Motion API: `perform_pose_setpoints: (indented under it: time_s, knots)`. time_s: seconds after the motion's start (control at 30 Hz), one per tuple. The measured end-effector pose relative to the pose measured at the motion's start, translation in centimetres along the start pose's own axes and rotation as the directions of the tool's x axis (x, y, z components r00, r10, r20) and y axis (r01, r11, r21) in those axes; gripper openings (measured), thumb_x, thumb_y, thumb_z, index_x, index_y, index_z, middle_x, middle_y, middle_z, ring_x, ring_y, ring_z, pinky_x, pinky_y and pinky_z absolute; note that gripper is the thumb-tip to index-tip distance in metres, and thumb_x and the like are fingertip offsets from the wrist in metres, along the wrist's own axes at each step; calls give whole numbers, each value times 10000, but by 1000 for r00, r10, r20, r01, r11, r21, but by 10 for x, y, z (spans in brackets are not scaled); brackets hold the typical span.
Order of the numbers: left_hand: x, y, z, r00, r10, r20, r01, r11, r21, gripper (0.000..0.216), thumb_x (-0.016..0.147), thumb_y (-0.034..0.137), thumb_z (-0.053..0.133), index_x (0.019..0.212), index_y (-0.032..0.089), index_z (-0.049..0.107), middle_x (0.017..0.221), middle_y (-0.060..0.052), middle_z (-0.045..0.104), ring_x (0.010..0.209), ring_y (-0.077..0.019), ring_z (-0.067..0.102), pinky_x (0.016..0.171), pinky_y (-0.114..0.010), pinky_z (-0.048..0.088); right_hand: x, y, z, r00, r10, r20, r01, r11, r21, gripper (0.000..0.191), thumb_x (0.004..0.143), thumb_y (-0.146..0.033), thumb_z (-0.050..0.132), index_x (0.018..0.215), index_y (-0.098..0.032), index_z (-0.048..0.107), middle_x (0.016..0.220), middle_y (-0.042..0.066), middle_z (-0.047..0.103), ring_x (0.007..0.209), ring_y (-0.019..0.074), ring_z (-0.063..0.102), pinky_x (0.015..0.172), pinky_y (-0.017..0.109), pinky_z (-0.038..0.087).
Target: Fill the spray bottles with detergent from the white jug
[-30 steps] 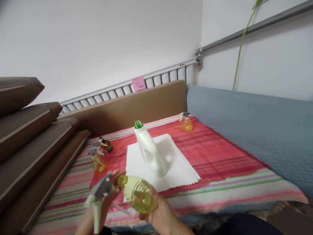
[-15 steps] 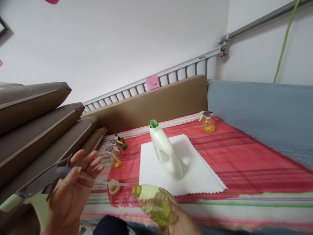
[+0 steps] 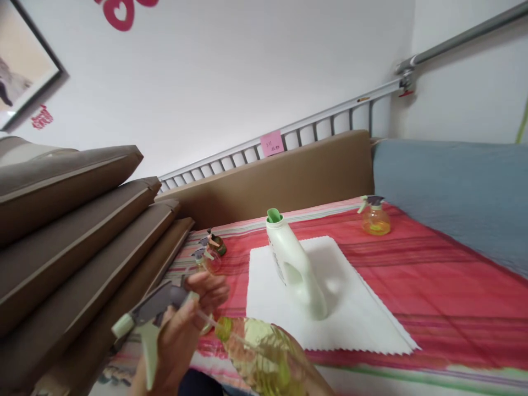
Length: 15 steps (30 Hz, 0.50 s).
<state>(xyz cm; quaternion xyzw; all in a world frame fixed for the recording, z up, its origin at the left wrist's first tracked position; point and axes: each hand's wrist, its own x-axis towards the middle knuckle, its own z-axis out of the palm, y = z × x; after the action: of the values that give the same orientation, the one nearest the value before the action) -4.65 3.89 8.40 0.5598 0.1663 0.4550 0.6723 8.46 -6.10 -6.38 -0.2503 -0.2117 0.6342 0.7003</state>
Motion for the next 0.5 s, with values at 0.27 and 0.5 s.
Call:
perform_pose_setpoints:
  time_s: [0.27, 0.5]
  knots:
    - [-6, -13, 16, 1000, 3, 28, 0, 997, -82, 162, 760, 313, 672, 806, 164, 628, 782, -76, 699, 816, -275, 675, 822, -427, 496, 29, 2, 11, 996, -76, 51, 77, 997, -30, 583, 574, -610, 728, 1058, -305, 620, 1111, 94, 649, 1113, 378, 553, 903, 556, 453]
    - [-7, -22, 10, 993, 114, 19, -115, 992, 50, 213, 783, 383, 635, 818, 177, 599, 702, -53, 666, 744, -228, 665, 802, -386, 507, 25, 4, 5, 994, -100, 52, 104, 993, -61, 410, 627, -578, 722, 903, -280, 673, 1043, 81, 682, 1175, 335, 509, 915, 507, 478]
